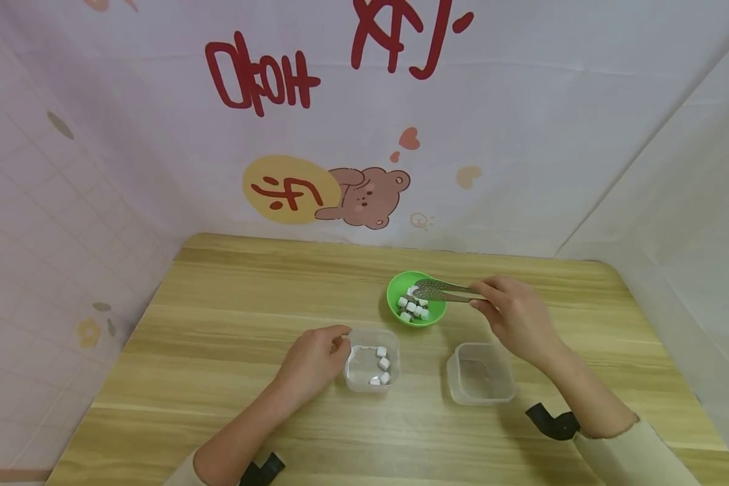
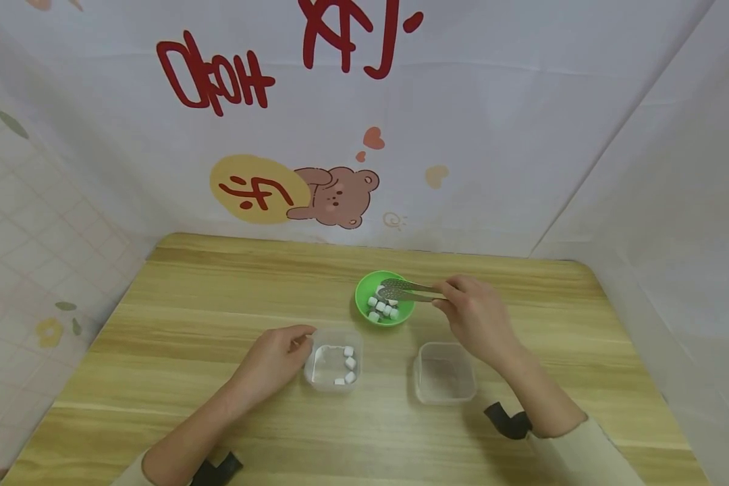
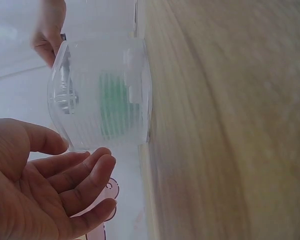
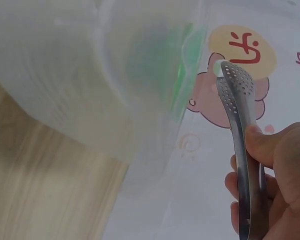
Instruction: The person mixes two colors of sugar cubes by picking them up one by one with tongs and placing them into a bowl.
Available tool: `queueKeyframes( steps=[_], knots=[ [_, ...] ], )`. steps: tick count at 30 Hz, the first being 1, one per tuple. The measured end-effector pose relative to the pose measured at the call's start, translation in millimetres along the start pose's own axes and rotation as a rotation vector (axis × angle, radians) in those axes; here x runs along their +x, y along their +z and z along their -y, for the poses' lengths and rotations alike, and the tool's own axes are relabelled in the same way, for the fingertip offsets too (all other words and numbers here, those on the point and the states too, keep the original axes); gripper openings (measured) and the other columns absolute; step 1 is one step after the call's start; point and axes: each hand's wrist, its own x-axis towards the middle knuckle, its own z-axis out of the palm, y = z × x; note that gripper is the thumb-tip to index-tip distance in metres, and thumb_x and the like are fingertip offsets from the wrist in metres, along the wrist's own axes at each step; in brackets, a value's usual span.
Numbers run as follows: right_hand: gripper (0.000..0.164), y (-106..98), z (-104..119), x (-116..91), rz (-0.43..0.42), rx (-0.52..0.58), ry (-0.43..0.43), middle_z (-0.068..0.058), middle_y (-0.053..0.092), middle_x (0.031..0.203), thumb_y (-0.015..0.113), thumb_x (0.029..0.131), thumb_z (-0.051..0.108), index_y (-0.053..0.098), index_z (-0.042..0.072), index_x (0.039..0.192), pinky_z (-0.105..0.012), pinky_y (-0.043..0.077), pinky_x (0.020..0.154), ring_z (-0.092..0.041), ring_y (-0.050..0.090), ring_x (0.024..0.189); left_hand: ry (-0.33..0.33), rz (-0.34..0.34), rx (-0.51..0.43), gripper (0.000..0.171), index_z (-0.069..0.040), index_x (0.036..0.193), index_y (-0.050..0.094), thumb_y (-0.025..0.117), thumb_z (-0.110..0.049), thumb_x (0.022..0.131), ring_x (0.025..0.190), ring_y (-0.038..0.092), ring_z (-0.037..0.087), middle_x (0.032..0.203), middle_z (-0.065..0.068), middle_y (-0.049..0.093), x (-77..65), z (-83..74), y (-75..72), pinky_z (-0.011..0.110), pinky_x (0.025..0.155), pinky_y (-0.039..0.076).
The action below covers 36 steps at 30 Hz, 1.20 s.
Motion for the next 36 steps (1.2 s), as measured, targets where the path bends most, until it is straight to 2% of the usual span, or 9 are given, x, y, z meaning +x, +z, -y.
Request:
queueKeyframes(
  steps=[6, 12, 16, 17, 19, 22, 25, 33, 36],
  knots=[
    [0.029, 4.3, -3.6, -6.5, -0.021, -0.007, 0.042, -0.013, 0.072, 0.096, 0.085, 0.079, -0.004, 0.077, -0.002, 0.107, -0.043, 0.05, 0.061, -0.028, 0.065, 0.077, 0.001, 0.001, -0.001, 0.033, -0.001, 0.128, 0.072, 0.059, -0.014, 0.101, 0.077, 0.062, 0.013, 0.101, 0.008, 0.075, -0.8, 0.6, 1.7, 0.036, 0.072, 0.054],
    [0.031, 3.6, -2.8, -9.2, -0.017, -0.005, 0.05, -0.013, 0.073, 0.099, 0.085, 0.081, -0.003, 0.077, -0.002, 0.11, -0.043, 0.049, 0.062, -0.027, 0.064, 0.079, 0.017, -0.01, 0.01, 0.032, -0.001, 0.127, 0.073, 0.06, -0.014, 0.101, 0.077, 0.062, 0.013, 0.099, 0.007, 0.075, -0.8, 1.2, 3.4, 0.037, 0.072, 0.054],
    [0.04, 2.5, -0.2, -9.4, -0.018, -0.001, 0.044, -0.014, 0.073, 0.101, 0.085, 0.081, 0.0, 0.074, -0.005, 0.119, -0.044, 0.051, 0.064, -0.027, 0.065, 0.08, 0.008, -0.01, 0.006, 0.032, -0.001, 0.127, 0.073, 0.059, -0.014, 0.101, 0.079, 0.063, 0.013, 0.099, 0.006, 0.075, -1.1, 1.1, 3.9, 0.037, 0.074, 0.055],
    [0.042, 2.6, 0.6, -9.4, -0.021, 0.001, 0.037, -0.015, 0.073, 0.101, 0.085, 0.082, 0.002, 0.072, -0.005, 0.121, -0.044, 0.051, 0.064, -0.028, 0.065, 0.08, 0.007, -0.01, 0.005, 0.033, -0.001, 0.127, 0.073, 0.059, -0.015, 0.101, 0.08, 0.063, 0.013, 0.1, 0.006, 0.075, -1.3, 1.0, 3.9, 0.038, 0.074, 0.055],
    [0.04, 2.4, 2.4, -9.0, -0.026, 0.011, 0.021, -0.015, 0.073, 0.103, 0.081, 0.091, 0.012, 0.07, -0.006, 0.125, -0.045, 0.052, 0.065, -0.028, 0.066, 0.082, 0.004, -0.008, 0.004, 0.033, -0.001, 0.128, 0.072, 0.059, -0.014, 0.101, 0.08, 0.063, 0.013, 0.1, 0.007, 0.075, -1.5, 1.1, 4.1, 0.037, 0.074, 0.054],
    [0.042, 2.3, 5.6, -7.3, -0.038, 0.03, -0.009, -0.015, 0.073, 0.104, 0.065, 0.104, 0.032, 0.071, -0.005, 0.123, -0.044, 0.052, 0.066, -0.028, 0.066, 0.083, 0.003, -0.006, 0.003, 0.033, -0.001, 0.128, 0.072, 0.058, -0.014, 0.101, 0.077, 0.062, 0.013, 0.1, 0.007, 0.075, -1.6, 1.3, 4.3, 0.037, 0.073, 0.054],
    [0.053, 1.3, 9.7, -3.8, -0.04, 0.046, -0.035, -0.013, 0.072, 0.104, 0.049, 0.109, 0.044, 0.073, -0.003, 0.118, -0.044, 0.052, 0.068, -0.027, 0.065, 0.084, 0.003, -0.005, 0.003, 0.033, -0.001, 0.128, 0.072, 0.058, -0.014, 0.101, 0.076, 0.061, 0.013, 0.1, 0.007, 0.075, -1.6, 1.4, 4.1, 0.036, 0.073, 0.053],
    [0.053, -1.1, 24.4, 5.6, 0.005, 0.063, -0.094, -0.008, 0.072, 0.105, 0.045, 0.111, 0.045, 0.074, 0.001, 0.116, -0.045, 0.053, 0.074, -0.027, 0.066, 0.09, 0.007, -0.012, 0.007, 0.033, -0.002, 0.127, 0.073, 0.059, -0.015, 0.101, 0.079, 0.063, 0.013, 0.1, 0.006, 0.075, -1.7, 1.1, 3.6, 0.038, 0.075, 0.054],
    [0.043, -1.2, 30.2, 9.9, 0.041, 0.068, -0.138, -0.008, 0.072, 0.107, 0.053, 0.11, 0.038, 0.074, 0.001, 0.115, -0.045, 0.054, 0.08, -0.028, 0.068, 0.095, 0.011, -0.013, 0.012, 0.032, -0.001, 0.127, 0.073, 0.059, -0.015, 0.101, 0.078, 0.062, 0.013, 0.099, 0.006, 0.075, -1.8, 0.7, 3.3, 0.038, 0.074, 0.054]
  ],
)
